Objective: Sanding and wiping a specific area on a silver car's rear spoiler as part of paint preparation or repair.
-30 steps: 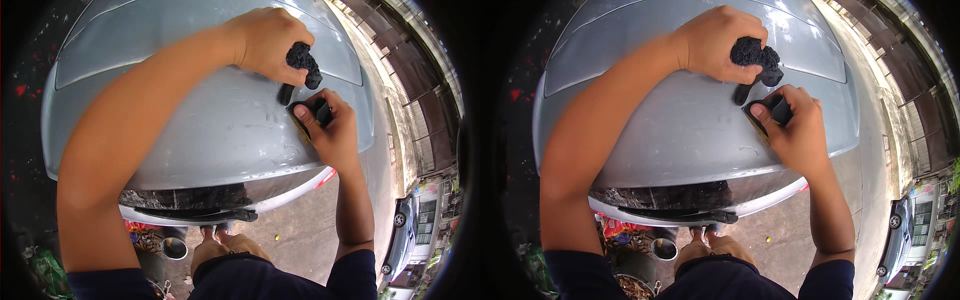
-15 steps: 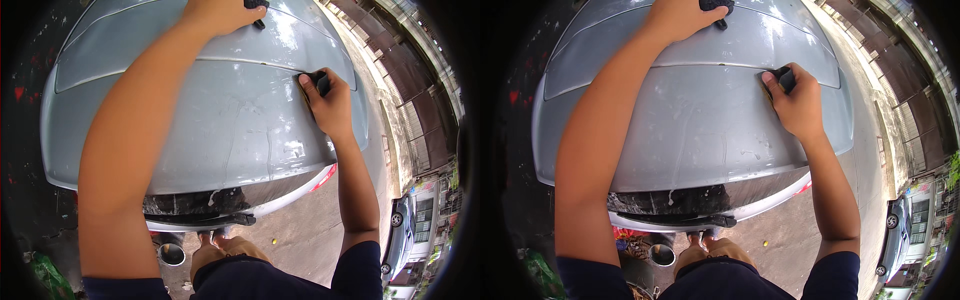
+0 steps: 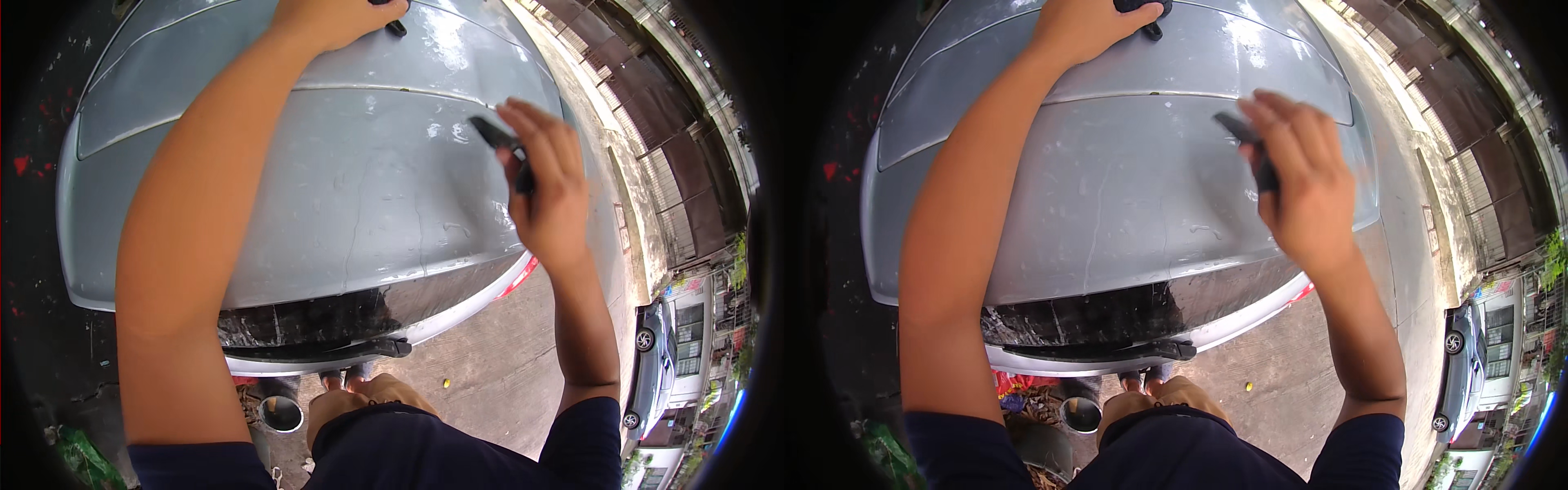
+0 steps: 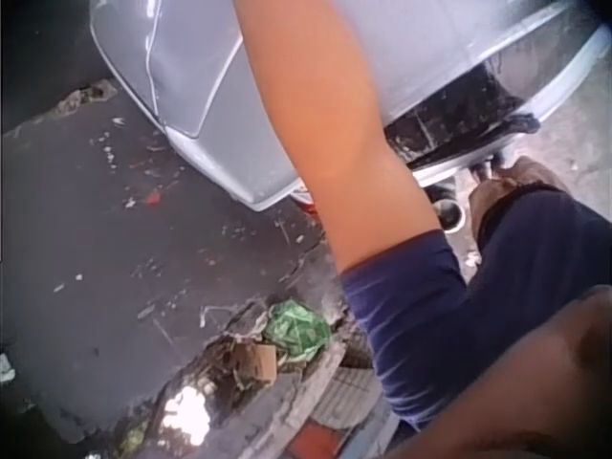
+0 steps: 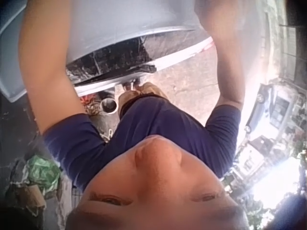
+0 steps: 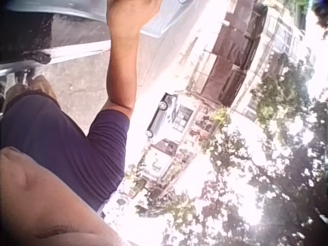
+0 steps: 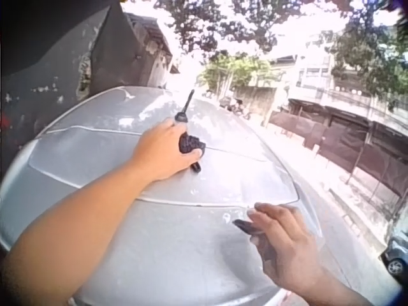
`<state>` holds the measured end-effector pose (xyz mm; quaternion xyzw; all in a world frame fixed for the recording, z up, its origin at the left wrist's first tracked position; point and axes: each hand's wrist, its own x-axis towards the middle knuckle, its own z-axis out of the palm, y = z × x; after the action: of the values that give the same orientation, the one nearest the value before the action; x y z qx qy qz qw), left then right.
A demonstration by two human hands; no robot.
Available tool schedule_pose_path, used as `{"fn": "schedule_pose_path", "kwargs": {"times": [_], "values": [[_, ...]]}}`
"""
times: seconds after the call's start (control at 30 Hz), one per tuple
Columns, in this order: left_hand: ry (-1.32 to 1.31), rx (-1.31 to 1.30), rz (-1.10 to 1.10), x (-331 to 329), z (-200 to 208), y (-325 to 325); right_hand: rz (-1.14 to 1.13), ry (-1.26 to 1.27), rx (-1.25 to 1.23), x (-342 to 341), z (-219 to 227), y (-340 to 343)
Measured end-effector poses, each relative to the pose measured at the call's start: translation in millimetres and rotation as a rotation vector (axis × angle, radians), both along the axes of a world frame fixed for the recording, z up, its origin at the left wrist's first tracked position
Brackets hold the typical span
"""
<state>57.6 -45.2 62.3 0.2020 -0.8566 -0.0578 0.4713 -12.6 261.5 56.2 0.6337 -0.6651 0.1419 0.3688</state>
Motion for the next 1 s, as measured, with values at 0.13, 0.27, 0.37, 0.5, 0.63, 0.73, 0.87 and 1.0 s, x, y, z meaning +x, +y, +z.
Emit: {"fn": "schedule_pose_path", "kwargs": {"times": [0.13,0.27,0.37,0.5,0.63,0.73,0.87,1.0], "values": [[-0.018,-0.009,0.032,6.5,-2.4,-1.9,-0.095,-0.188,0.595,67.5,-20.5,56.5],[-0.041,-0.004,0.030,0.2,1.0,7.0,-0.087,-0.259,0.560,49.0,-21.1,39.9],[-0.011,0.019,-0.008,3.0,-0.5,9.1,-0.067,-0.282,0.465,15.2,-14.4,7.5],[-0.033,0.006,0.046,13.2,-4.8,1.5,-0.053,-0.330,0.577,57.6,-29.6,51.2],[-0.014,-0.005,-0.041,9.4,-1.5,14.5,-0.158,-0.256,0.597,31.9,-20.0,28.9],[0.003,0.025,-0.023,7.9,0.6,6.0,-0.173,-0.227,0.510,9.0,-10.9,10.1],[0.000,-0.024,0.024,4.4,-9.0,-0.4,-0.215,-0.291,0.721,42.3,-28.2,75.9],[0.013,0.027,-0.039,4.9,1.8,8.0,-0.220,-0.163,0.537,8.0,-7.4,17.6]]}}
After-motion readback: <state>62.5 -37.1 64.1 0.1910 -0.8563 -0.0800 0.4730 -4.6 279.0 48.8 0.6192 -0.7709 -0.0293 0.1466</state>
